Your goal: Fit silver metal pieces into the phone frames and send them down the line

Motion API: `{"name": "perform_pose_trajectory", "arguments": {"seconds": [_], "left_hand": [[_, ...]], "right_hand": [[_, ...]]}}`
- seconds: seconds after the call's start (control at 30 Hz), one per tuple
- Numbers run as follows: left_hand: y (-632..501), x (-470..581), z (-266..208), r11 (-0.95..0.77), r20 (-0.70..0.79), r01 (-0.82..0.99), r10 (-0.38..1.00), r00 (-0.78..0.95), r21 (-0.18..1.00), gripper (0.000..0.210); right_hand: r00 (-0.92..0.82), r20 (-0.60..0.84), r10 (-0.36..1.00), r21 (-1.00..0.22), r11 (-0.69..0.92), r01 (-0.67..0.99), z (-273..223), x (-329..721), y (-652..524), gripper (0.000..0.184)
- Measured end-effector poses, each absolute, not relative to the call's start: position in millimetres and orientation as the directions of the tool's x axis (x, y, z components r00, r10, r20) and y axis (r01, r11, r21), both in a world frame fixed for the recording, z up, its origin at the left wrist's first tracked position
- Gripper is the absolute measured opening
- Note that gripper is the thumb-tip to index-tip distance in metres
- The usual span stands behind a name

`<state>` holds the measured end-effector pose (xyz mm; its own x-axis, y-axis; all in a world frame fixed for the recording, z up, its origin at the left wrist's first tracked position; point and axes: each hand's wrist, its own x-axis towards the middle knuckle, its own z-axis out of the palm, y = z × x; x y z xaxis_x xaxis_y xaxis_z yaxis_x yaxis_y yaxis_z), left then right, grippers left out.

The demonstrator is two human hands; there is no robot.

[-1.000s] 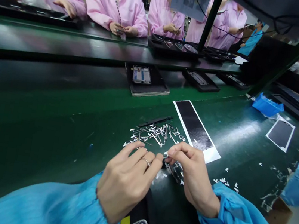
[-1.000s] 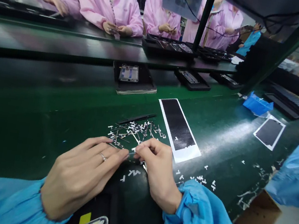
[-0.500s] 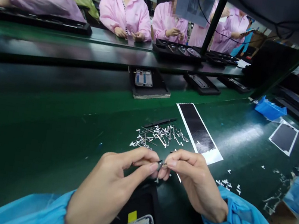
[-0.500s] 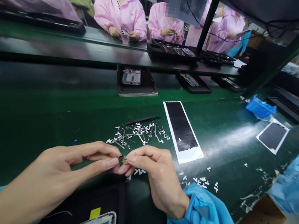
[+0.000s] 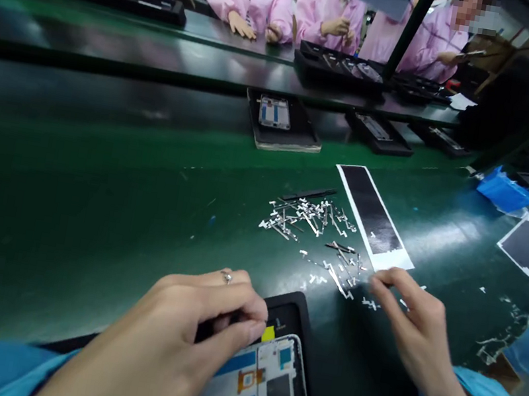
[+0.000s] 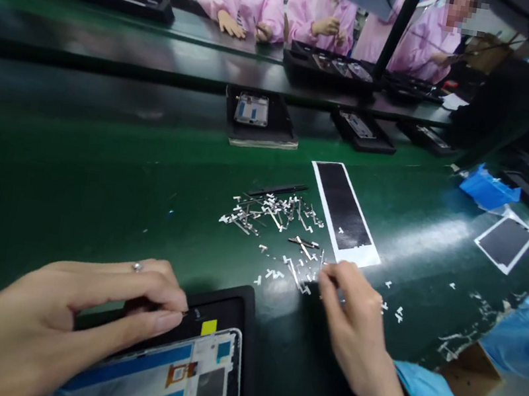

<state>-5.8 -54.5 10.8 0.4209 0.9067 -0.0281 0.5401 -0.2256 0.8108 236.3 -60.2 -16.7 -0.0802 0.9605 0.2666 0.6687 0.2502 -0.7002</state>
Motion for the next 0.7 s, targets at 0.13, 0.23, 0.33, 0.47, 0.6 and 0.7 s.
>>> {"name": "perform_pose_trajectory", "arguments": {"seconds": [0.13, 0.23, 0.33, 0.47, 0.6, 0.7], "left_hand": [[-66.4, -8.2, -1.8, -0.33, -0.002, 0.641, 0.889, 0.459, 0.693, 0.028], [-70.8, -6.7, -6.1, -0.427, 0.082, 0.669, 0.872, 0.482, 0.608, 0.033], [-72.9, -6.0, -8.0, -0.496, 0.128, 0.677, 0.846, 0.517, 0.544, 0.035], [-73.7, -2.3, -11.7, -0.54, 0.164, 0.693, 0.83, 0.533, 0.478, 0.034], [-74.9, 2.9, -15.5, -0.542, 0.214, 0.706, 0.836, 0.505, 0.455, 0.031], [-75.8, 3.9, -17.1, -0.548, 0.222, 0.702, 0.833, 0.506, 0.456, 0.03]], "right_hand": [[-0.054, 0.392, 0.918, -0.365, 0.209, 0.907, -38.0, 278.5, -73.7, 0.025], [-0.106, 0.45, 0.887, -0.145, 0.189, 0.971, -43.6, 290.2, -82.4, 0.024], [-0.191, 0.5, 0.844, -0.012, 0.228, 0.974, -38.0, 276.7, -90.8, 0.017], [-0.408, 0.511, 0.757, 0.06, 0.442, 0.895, -27.0, 239.4, -103.2, 0.016], [-0.573, 0.403, 0.714, 0.064, 0.602, 0.796, -22.2, 212.2, -115.9, 0.021], [-0.618, 0.365, 0.697, 0.034, 0.653, 0.757, -20.8, 200.0, -122.6, 0.027]]}}
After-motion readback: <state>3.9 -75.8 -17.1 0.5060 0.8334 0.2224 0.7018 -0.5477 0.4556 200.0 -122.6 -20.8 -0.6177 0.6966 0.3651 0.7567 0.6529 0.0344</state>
